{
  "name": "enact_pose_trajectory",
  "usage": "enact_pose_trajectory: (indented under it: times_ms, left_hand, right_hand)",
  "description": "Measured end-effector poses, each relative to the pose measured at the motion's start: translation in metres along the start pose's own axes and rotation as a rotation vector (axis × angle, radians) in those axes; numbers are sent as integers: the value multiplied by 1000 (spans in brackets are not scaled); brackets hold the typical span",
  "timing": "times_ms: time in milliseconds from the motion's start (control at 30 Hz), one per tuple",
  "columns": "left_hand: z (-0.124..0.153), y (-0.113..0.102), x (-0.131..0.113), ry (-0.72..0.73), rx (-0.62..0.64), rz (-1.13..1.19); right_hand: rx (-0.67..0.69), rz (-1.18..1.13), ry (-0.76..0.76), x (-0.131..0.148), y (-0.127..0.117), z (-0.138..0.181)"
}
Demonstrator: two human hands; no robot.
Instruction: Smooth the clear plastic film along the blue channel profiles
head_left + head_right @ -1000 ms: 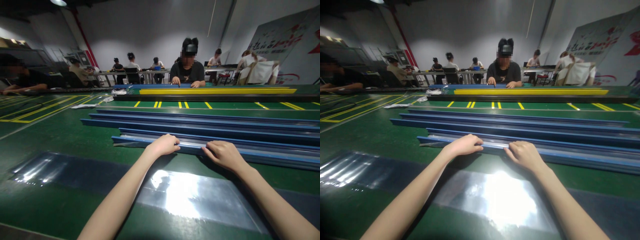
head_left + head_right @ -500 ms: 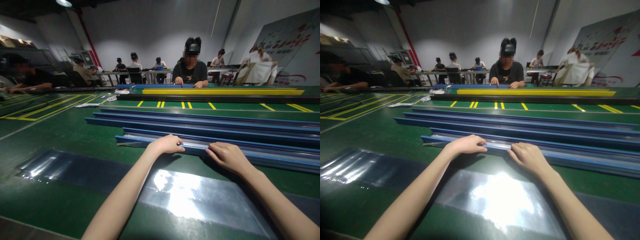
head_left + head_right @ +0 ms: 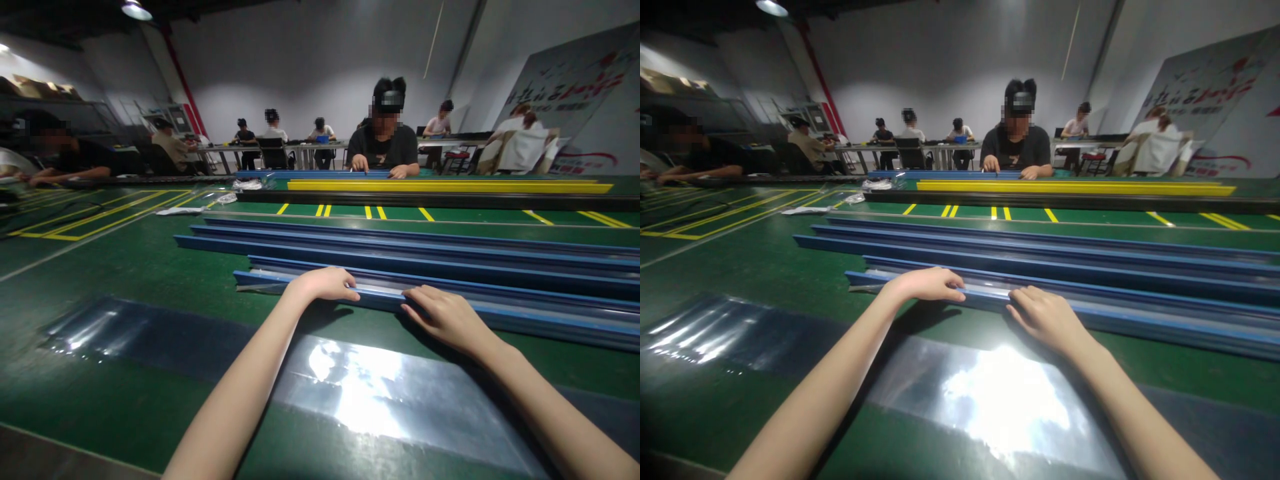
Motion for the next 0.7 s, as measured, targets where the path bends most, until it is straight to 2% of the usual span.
enact_pose_trajectory:
  times_ms: [533,700]
  left_hand:
    - [6,-7,18,-100,13,-9]
    - [6,-9,23,-127,2,-9]
  right_hand:
    - [-44,10,-13,2,-1,0]
    - [7,1,-14,3,4,-1]
Point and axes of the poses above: each hand's wrist, its own z-axis away from the middle knuckle, its own y-axis out of the palm, x = y × z, the point moved 9 cm from there along -z, towards the middle knuckle, and after that the axes turned 10 degrees about z, right-handed, at the moved point
